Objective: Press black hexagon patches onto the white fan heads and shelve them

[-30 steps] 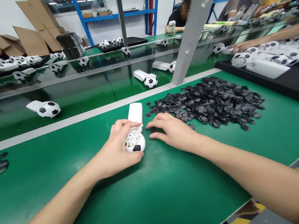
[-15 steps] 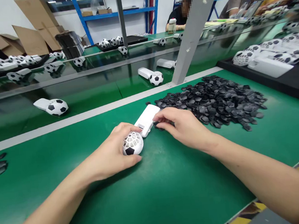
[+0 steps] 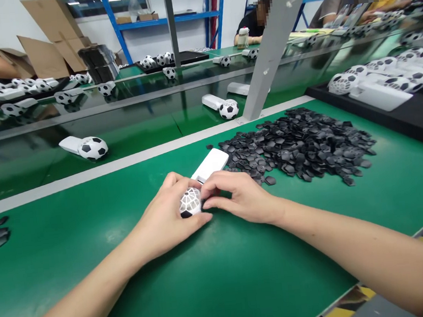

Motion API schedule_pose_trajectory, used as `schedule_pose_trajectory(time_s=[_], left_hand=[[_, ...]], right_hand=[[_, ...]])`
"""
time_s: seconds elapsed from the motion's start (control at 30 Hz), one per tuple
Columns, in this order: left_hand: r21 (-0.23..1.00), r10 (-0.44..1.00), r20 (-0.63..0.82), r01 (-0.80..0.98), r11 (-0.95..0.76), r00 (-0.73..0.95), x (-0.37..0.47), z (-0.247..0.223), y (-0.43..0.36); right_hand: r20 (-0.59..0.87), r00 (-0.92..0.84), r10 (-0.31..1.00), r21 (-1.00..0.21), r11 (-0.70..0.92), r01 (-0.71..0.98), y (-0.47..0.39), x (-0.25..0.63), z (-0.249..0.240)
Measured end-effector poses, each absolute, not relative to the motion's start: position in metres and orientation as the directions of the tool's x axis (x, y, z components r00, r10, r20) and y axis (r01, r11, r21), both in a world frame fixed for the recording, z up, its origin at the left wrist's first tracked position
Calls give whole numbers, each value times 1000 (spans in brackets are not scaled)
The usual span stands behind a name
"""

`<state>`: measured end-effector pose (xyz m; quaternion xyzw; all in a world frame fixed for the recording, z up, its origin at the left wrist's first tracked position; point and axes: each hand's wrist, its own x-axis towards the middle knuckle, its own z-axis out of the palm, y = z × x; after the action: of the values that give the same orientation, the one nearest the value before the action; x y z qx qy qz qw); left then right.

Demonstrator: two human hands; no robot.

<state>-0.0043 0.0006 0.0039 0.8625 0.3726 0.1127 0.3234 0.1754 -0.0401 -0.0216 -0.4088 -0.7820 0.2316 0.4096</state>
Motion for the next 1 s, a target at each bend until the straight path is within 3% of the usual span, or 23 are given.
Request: schedule_pose_trajectory(time_s=[0.17, 0.43, 0.53, 0.73, 0.9, 1.0], left_hand=[[643, 764, 42, 569, -514, 643, 0, 0, -3], [696, 776, 53, 534, -480, 629, -1, 1, -2], [694, 767, 36, 536, -480, 640, 0, 2, -2], [663, 773, 56, 556, -502, 632, 2, 1, -6], [676, 791, 62, 557, -482, 608, 2, 0, -6], [758, 778, -40, 527, -386, 627, -4, 3, 5]], right_hand=[[407, -235, 883, -749, 469, 468, -33, 179, -27], [277, -226, 934, -822, 352, 448, -43, 172, -22], [255, -204, 945, -865, 317, 389, -44, 170, -22], [78, -175, 982, -972, 113, 204, -40, 169, -27], [80, -162, 984, -981, 107, 162, -35, 167, -28], [119, -170, 978, -975, 147, 168, -32, 169, -23]])
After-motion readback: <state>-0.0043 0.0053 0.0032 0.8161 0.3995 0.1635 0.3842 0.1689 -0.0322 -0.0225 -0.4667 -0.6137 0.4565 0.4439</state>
